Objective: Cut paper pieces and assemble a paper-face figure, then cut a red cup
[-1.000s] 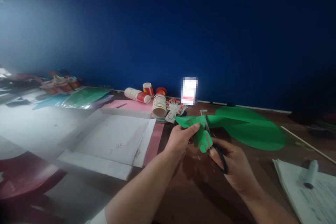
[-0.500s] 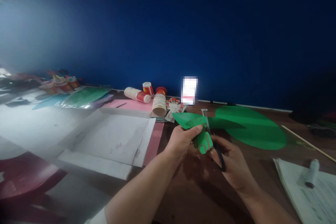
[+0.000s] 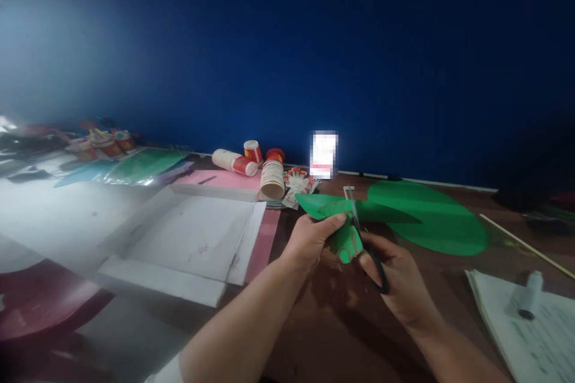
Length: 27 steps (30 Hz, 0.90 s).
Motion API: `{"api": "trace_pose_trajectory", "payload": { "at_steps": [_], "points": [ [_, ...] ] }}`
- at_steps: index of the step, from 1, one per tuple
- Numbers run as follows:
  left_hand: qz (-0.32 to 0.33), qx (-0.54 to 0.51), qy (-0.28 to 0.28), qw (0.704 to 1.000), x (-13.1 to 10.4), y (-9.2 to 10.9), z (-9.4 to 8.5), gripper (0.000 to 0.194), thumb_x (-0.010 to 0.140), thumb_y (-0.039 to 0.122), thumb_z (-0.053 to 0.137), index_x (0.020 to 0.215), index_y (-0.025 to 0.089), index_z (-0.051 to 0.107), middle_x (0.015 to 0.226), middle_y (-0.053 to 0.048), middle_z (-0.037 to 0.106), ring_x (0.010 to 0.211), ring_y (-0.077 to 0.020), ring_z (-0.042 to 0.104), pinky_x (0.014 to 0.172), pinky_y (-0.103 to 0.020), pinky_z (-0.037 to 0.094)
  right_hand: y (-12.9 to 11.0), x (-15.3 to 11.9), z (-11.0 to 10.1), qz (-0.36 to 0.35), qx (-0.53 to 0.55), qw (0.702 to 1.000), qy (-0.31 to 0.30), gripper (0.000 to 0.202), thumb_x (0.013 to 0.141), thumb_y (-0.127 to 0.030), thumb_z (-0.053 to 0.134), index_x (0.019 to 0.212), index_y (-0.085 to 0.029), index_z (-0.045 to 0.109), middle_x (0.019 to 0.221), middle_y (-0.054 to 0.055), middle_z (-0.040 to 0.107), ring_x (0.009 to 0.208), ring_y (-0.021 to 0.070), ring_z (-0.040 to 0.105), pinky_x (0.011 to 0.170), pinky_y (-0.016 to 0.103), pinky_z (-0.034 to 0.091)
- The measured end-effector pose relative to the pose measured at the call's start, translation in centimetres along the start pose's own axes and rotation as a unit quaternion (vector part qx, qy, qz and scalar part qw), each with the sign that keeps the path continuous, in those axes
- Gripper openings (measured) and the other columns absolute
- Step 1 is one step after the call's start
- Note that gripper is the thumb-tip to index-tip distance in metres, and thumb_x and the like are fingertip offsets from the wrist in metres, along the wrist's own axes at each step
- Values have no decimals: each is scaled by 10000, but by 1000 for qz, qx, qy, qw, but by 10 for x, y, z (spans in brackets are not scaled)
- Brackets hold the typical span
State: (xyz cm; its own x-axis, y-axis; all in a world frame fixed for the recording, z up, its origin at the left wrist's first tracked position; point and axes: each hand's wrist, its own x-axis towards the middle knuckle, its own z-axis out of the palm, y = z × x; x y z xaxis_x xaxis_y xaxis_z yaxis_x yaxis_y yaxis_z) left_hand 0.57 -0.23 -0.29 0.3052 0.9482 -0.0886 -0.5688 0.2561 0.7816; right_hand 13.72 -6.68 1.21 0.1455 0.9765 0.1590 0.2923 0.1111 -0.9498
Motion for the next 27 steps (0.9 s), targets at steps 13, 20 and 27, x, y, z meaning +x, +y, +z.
{"api": "trace_pose_trajectory", "payload": {
  "at_steps": [13, 20, 27],
  "points": [
    [-5, -6, -2, 1000, 1, 3, 1, 455, 533, 393, 882, 856, 107, 741, 864, -109, 734, 733, -189, 666, 771, -338, 528, 10, 4, -8, -33, -56, 998, -23, 438, 687, -569, 738, 948, -220, 781, 886, 63, 785, 872, 314, 723, 708, 313, 581],
    [-6, -10, 0, 1000, 1, 5, 1, 476, 492, 399, 896, 835, 107, 739, 858, -109, 730, 720, -181, 651, 748, -330, 524, 16, 3, -13, -13, -84, 995, -43, 479, 765, -557, 675, 1055, -183, 748, 972, 83, 782, 850, 298, 725, 678, 322, 576],
    [-16, -12, -11, 1000, 1, 7, 1, 491, 496, 414, 893, 845, 107, 733, 832, -95, 716, 698, -170, 643, 738, -326, 520, 8, 3, -12, -38, -108, 993, -39, 382, 785, -508, 668, 1011, -219, 775, 953, 62, 787, 859, 293, 726, 727, 321, 569]
  ]
}}
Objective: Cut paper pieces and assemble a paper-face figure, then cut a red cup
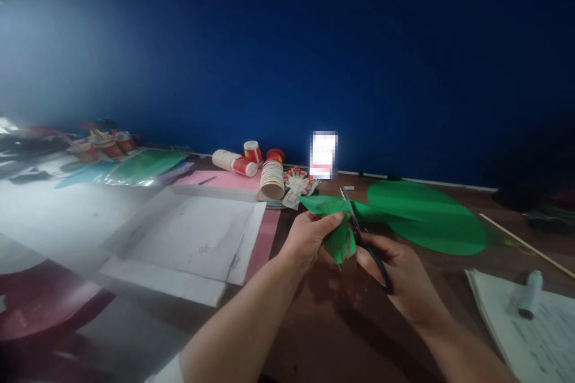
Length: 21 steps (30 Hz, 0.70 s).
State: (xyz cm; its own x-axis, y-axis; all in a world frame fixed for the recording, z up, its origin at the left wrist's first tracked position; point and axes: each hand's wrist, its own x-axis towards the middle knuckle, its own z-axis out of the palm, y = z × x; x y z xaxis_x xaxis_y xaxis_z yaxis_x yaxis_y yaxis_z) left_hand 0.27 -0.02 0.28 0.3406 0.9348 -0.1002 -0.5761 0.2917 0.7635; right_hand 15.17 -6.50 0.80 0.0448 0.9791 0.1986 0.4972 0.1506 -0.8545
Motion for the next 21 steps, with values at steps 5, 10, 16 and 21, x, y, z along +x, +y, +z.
{"api": "trace_pose_trajectory", "payload": {
  "at_steps": [5, 10, 16, 21],
  "points": [
    [-11, 12, 5, 1000, 0, 2, 0, 501, 486, 448, 887, 804, 100, 715, 754, -79, 688, 632, -147, 607, 676, -309, 500, -5, -1, 2, 12, -11, 1000, 5, 383, 813, -520, 639, 1043, -243, 769, 1005, 51, 780, 904, 304, 716, 740, 336, 567],
    [-13, 19, 2, 1000, 0, 3, -1, 519, 488, 466, 879, 820, 105, 708, 742, -67, 674, 613, -140, 591, 646, -303, 485, -11, -1, 2, 17, -16, 1000, 1, 384, 799, -541, 647, 999, -238, 775, 985, 49, 783, 883, 297, 717, 797, 348, 554],
    [-18, 9, 4, 1000, 0, 4, 1, 529, 462, 465, 888, 792, 99, 697, 716, -60, 663, 591, -135, 586, 617, -294, 490, -11, -2, 5, 26, -6, 1000, 10, 428, 799, -561, 639, 1004, -206, 764, 987, 67, 782, 938, 307, 710, 799, 335, 549],
    [-22, -17, -5, 1000, 0, 2, 3, 521, 470, 452, 893, 799, 101, 693, 693, -48, 659, 562, -129, 587, 598, -291, 508, -3, -2, 6, 33, 7, 999, 19, 429, 764, -553, 678, 991, -199, 765, 968, 67, 784, 909, 305, 716, 741, 308, 558]
  ]
}}
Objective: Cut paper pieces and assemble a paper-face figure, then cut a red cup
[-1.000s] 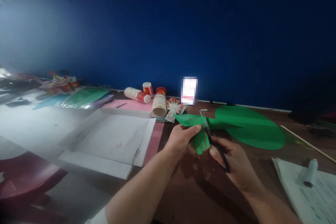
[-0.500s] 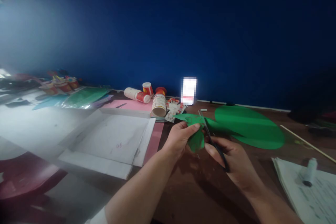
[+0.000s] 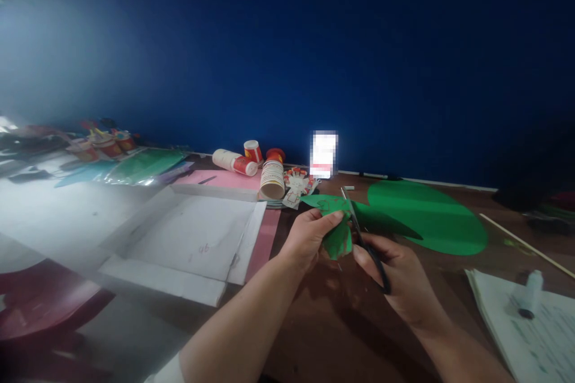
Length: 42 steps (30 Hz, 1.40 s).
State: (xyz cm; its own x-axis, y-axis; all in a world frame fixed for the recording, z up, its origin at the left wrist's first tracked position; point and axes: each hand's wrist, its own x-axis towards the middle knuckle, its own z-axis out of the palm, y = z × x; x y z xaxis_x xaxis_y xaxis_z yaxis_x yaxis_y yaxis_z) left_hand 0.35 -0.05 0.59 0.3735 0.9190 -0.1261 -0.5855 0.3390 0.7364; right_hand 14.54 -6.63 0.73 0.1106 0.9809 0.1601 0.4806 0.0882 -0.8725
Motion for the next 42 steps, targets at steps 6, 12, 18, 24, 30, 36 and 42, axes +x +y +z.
{"api": "trace_pose_trajectory", "payload": {
  "at_steps": [6, 12, 18, 24, 30, 36, 42],
  "points": [
    [-8, -16, 3, 1000, 1, -1, 1, 523, 451, 433, 902, 787, 91, 692, 694, -54, 663, 556, -124, 586, 580, -279, 510, -2, -1, 0, 16, 13, 1000, 3, 449, 753, -581, 665, 971, -202, 766, 945, 76, 784, 918, 328, 713, 700, 329, 569],
    [-7, -5, -4, 1000, 0, 0, 0, 509, 481, 435, 889, 806, 93, 697, 692, -59, 663, 579, -134, 599, 596, -281, 515, -7, -3, 2, 31, -6, 999, 6, 428, 758, -562, 657, 974, -204, 752, 916, 73, 777, 858, 317, 708, 688, 343, 553],
    [-7, -12, -11, 1000, 1, 0, -1, 505, 486, 427, 890, 815, 97, 694, 702, -61, 668, 590, -137, 601, 604, -281, 513, -10, -1, 1, 33, -14, 999, 4, 443, 751, -565, 650, 963, -189, 751, 967, 99, 772, 943, 353, 693, 790, 399, 544],
    [-5, -14, -9, 1000, -1, 2, 1, 500, 487, 427, 887, 807, 97, 691, 697, -60, 662, 579, -133, 591, 596, -282, 505, -12, -3, 2, 29, -19, 999, 1, 430, 782, -562, 618, 976, -204, 756, 1010, 91, 771, 961, 347, 690, 841, 418, 529],
    [-7, 5, -1, 1000, -1, 2, -1, 484, 503, 458, 867, 771, 106, 670, 697, -52, 651, 527, -112, 555, 537, -264, 464, -14, -2, 3, 31, -15, 999, 0, 405, 799, -537, 622, 997, -209, 754, 988, 72, 773, 930, 318, 700, 831, 379, 536],
    [15, 119, 10, 993, 3, 4, -8, 386, 614, 450, 807, 721, 122, 634, 615, -9, 589, 500, -88, 503, 515, -238, 420, -2, 0, 0, 15, -14, 1000, -19, 372, 775, -519, 676, 984, -222, 759, 932, 59, 776, 874, 305, 703, 761, 361, 554],
    [18, 247, -8, 969, 5, 13, -18, 290, 719, 389, 750, 802, 122, 673, 640, -14, 609, 519, -99, 522, 536, -245, 440, 5, 3, -7, 25, -13, 998, -60, 411, 773, -507, 685, 1042, -203, 749, 1000, 79, 765, 939, 306, 690, 815, 361, 541]
  ]
}}
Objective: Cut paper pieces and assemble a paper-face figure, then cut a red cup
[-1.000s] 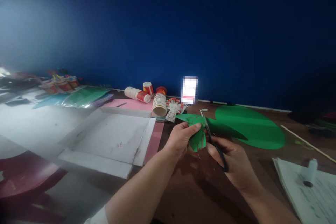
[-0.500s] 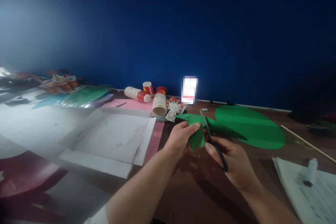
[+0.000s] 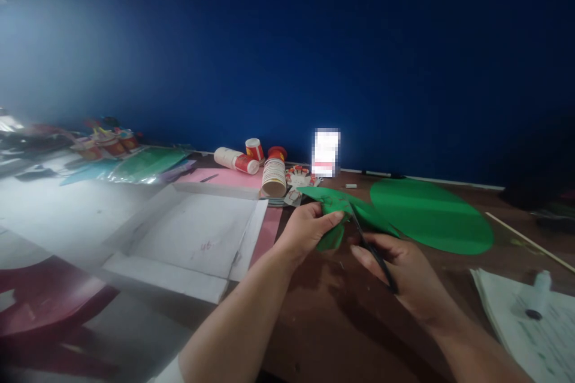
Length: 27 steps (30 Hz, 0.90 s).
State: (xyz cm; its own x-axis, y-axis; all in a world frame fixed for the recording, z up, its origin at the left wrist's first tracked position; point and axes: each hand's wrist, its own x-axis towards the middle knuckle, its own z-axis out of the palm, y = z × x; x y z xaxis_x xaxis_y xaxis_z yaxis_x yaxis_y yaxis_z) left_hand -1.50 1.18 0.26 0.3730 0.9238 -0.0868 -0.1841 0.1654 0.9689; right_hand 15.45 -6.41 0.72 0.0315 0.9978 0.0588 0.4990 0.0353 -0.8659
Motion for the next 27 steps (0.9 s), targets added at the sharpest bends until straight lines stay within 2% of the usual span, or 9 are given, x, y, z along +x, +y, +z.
{"api": "trace_pose_trajectory", "payload": {
  "at_steps": [2, 4, 7, 10, 16, 19, 24, 27],
  "points": [
    [-5, 27, -12, 1000, 1, 1, -4, 293, 726, 395, 747, 806, 121, 677, 648, -22, 617, 524, -102, 523, 536, -245, 440, -1, 0, -3, 18, 5, 999, -26, 422, 753, -511, 696, 1036, -204, 752, 963, 72, 765, 882, 291, 695, 784, 351, 546],
    [-12, 47, -19, 999, 2, 0, -8, 313, 718, 414, 753, 806, 122, 680, 659, -33, 630, 537, -108, 533, 544, -247, 447, -2, 0, -5, 33, 4, 998, -45, 424, 721, -516, 715, 1009, -209, 760, 874, 58, 762, 766, 264, 691, 680, 326, 550],
    [-15, 63, -28, 997, 2, 0, -11, 339, 702, 441, 763, 799, 125, 689, 673, -45, 646, 563, -120, 549, 564, -254, 460, -4, -2, -8, 53, -7, 998, -34, 413, 690, -553, 714, 918, -214, 775, 682, 34, 716, 591, 219, 640, 510, 288, 500],
    [-17, 63, -39, 997, 2, 0, -13, 335, 690, 440, 771, 797, 131, 698, 700, -55, 661, 574, -127, 559, 588, -271, 474, -4, 0, -13, 71, -12, 997, -35, 418, 665, -584, 713, 844, -212, 778, 565, 18, 648, 500, 187, 584, 437, 270, 445],
    [-20, 58, -42, 997, 4, -2, -14, 346, 661, 435, 792, 810, 131, 720, 736, -74, 691, 621, -162, 604, 650, -310, 505, -1, 8, -23, 118, -6, 988, -99, 437, 598, -574, 774, 825, -201, 770, 530, -4, 582, 456, 138, 513, 433, 254, 410],
    [-32, 30, -44, 998, 2, 0, -13, 363, 645, 435, 809, 825, 131, 727, 745, -76, 695, 623, -165, 609, 667, -322, 511, -6, 6, -22, 125, -5, 987, -98, 432, 620, -566, 768, 845, -197, 772, 562, 4, 601, 475, 139, 521, 441, 252, 415],
    [-32, -35, -80, 996, -3, 4, -12, 425, 574, 354, 874, 901, 122, 735, 925, -112, 716, 745, -176, 639, 767, -331, 514, -12, 2, -19, 103, -3, 992, -69, 444, 627, -591, 752, 834, -199, 774, 557, 6, 603, 469, 136, 520, 433, 249, 417],
    [-53, -51, -82, 994, -2, 3, -14, 401, 559, 319, 875, 873, 119, 726, 888, -87, 711, 719, -156, 627, 746, -312, 501, -6, 4, -20, 111, 1, 991, -80, 492, 631, -620, 735, 863, -188, 767, 545, -7, 577, 451, 125, 508, 428, 248, 417]
  ]
}}
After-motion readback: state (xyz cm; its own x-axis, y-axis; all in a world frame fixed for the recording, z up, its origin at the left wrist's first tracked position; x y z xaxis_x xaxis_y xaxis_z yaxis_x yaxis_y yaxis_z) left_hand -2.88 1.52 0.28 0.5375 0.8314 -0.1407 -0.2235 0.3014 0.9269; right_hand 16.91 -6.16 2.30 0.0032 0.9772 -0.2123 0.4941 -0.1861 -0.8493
